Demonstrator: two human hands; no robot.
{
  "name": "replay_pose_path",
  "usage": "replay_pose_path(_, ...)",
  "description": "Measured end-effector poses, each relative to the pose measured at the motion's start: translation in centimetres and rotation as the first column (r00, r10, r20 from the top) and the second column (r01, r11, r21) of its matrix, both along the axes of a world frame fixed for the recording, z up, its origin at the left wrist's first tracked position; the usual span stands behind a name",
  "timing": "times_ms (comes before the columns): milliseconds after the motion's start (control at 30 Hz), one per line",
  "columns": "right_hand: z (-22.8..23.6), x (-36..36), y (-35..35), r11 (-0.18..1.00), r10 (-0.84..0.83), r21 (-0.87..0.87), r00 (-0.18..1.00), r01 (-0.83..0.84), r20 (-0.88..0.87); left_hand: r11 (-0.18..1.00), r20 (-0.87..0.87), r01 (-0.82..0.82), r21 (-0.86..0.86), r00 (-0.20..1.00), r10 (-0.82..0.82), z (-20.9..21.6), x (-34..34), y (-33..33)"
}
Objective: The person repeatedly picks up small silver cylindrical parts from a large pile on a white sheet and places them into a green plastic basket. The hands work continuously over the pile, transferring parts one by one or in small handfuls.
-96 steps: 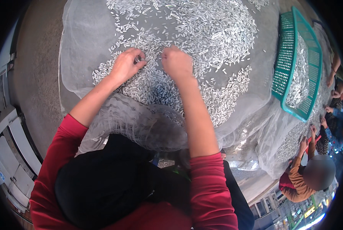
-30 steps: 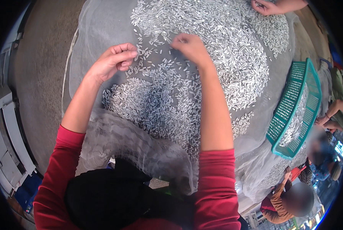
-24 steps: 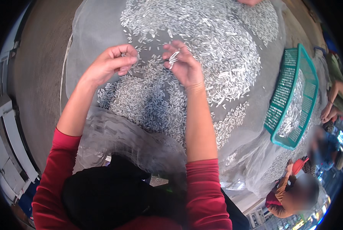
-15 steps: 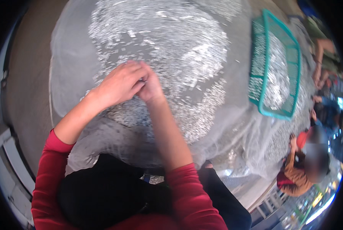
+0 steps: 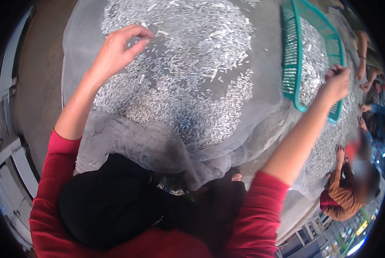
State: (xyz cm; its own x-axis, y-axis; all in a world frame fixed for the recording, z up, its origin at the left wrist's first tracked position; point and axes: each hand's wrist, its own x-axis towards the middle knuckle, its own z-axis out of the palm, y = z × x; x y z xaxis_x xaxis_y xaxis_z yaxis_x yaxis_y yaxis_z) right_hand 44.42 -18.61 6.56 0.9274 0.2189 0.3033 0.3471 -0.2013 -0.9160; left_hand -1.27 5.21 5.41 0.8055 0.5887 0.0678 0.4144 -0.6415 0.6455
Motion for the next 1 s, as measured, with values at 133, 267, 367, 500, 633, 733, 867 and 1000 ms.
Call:
replay_pose_path(133,-2.5,5.5,-0.9,0.391,0.232,-0.894,0.916,0.219,0.326,0.987,-0.172,-0.115,-0.109,0.980,0.096,-4.4,-3.2,-0.8)
replay_pose_path(267,-5.8,-5.5,0.8,0.757,0.473,-0.650,0.740,-0.064,0.478,0.990,-0.203,0.065,-0.122,0.975,-0.089,-9.1,-4.8,-4.0)
replay_pose_path(367,-9.0,-19.7,2.5,0.532,0.787,-0.622,0.607,-0.575,0.112,0.978,-0.196,0.208,-0.013,0.959,-0.206,-11.8,-4.8,-6.7)
replay_pose_path(500,-12.5,-32.7,4.6,0.384,0.846,-0.493,0.512,-0.781,-0.152,0.942,-0.359,0.247,0.227,0.920,-0.154,-13.7,-4.9,-7.2)
replay_pose_path(633,-13.8,-35.9,5.3,0.216,0.856,-0.674,0.469,-0.706,-0.217,0.933,-0.233,0.116,0.342,0.972,-0.035,-14.2,-5.3,-6.7)
replay_pose_path(733,-13.8,-35.2,5.6,0.362,0.742,-0.761,0.661,-0.539,-0.115,0.955,-0.225,0.114,0.273,0.973,-0.052,-14.1,-5.5,-6.7)
replay_pose_path(867,-13.4,-34.8,5.5,0.373,0.750,-0.744,0.652,-0.555,-0.111,0.967,-0.189,0.129,0.221,0.978,-0.087,-14.3,-5.0,-7.4)
replay_pose_path(1000,-13.8,-36.2,5.9,0.284,0.810,-0.727,0.562,-0.625,-0.167,0.955,-0.165,0.148,0.256,0.980,-0.107,-14.8,-4.4,-7.9)
